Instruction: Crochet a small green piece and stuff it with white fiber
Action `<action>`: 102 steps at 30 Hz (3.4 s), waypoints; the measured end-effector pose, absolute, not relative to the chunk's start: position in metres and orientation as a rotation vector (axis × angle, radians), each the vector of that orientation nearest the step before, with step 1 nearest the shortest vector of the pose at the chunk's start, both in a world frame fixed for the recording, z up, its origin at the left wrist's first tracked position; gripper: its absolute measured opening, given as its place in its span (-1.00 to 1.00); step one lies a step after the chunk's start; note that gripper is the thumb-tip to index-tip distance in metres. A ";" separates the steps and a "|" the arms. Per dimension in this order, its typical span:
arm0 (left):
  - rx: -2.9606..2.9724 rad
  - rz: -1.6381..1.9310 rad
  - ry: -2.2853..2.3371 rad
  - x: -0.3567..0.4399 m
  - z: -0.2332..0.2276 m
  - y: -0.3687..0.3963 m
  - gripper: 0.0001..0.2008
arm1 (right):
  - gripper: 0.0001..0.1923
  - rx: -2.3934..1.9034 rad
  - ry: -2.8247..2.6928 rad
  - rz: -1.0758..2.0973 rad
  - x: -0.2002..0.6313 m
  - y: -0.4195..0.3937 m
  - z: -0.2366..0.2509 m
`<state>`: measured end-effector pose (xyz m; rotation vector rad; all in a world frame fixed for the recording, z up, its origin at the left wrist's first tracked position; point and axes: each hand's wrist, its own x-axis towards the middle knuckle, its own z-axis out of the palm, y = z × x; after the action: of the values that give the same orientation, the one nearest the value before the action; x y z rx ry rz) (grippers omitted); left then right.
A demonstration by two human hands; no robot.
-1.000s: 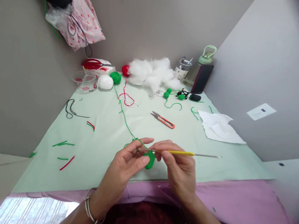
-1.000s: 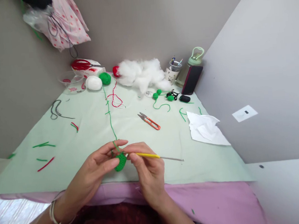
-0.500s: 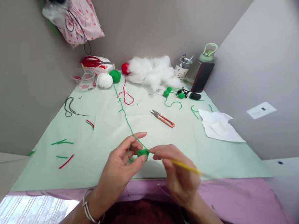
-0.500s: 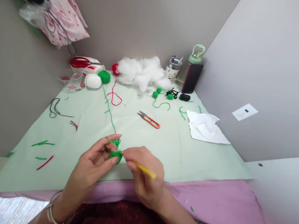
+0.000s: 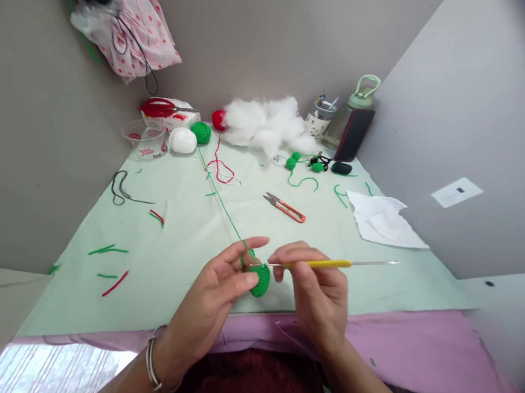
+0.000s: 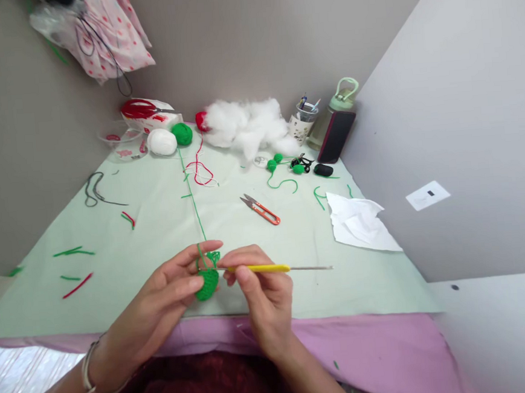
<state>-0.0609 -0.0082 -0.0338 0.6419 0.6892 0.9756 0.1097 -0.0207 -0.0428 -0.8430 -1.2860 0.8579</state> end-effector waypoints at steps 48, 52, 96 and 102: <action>0.590 1.002 0.708 -0.061 -0.033 -0.007 -0.54 | -0.75 -0.881 -1.337 0.764 0.110 -0.022 -0.040; 0.690 1.016 0.723 -0.059 -0.032 -0.010 -0.60 | -0.78 -0.859 -1.295 0.913 0.107 -0.017 -0.042; 0.649 1.013 0.775 -0.061 -0.027 -0.010 -0.55 | -0.72 -0.789 -1.360 0.644 0.103 -0.030 -0.042; 0.752 1.004 0.780 -0.062 -0.031 -0.013 -0.59 | -0.76 -0.732 -1.262 0.822 0.106 -0.023 -0.046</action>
<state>-0.0623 -0.0128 -0.0313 0.7517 0.7801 1.0037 0.1058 -0.0232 -0.0465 -0.7324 -1.2619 0.8222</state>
